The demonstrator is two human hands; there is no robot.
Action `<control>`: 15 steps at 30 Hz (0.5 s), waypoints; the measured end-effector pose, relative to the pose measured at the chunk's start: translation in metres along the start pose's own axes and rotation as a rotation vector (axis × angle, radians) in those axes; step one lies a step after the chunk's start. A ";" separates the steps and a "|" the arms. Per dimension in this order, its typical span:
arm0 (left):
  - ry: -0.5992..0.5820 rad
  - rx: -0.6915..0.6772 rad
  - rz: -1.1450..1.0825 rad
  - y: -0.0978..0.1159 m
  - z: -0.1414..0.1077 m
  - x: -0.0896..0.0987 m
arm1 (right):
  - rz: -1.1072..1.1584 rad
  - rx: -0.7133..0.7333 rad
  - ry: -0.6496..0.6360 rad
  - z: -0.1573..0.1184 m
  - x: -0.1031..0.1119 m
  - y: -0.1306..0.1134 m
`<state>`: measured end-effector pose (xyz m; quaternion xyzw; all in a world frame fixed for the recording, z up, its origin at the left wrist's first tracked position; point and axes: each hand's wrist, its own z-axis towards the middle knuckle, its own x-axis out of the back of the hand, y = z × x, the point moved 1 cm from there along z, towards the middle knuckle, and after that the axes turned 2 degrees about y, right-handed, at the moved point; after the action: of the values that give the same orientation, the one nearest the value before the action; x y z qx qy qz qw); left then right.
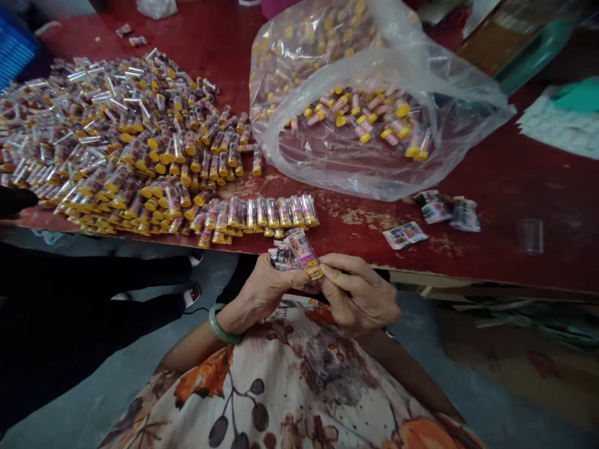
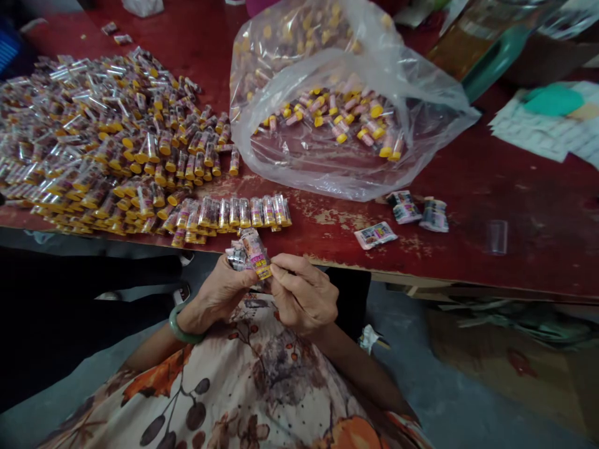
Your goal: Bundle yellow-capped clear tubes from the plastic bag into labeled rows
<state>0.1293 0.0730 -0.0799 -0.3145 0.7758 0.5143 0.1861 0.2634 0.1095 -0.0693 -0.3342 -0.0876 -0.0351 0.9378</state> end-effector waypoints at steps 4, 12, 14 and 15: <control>0.023 0.010 0.012 0.001 0.000 0.002 | -0.013 0.003 0.003 -0.002 -0.004 0.001; 0.039 -0.008 -0.004 0.004 -0.001 0.007 | -0.034 0.022 -0.017 -0.004 -0.013 0.005; 0.051 -0.009 -0.006 0.004 -0.001 0.010 | -0.030 0.029 -0.017 -0.004 -0.016 0.005; 0.055 -0.010 -0.008 0.004 -0.001 0.012 | -0.031 0.035 -0.020 -0.004 -0.018 0.005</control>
<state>0.1180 0.0698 -0.0847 -0.3326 0.7767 0.5088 0.1651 0.2471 0.1106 -0.0788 -0.3168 -0.1028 -0.0448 0.9418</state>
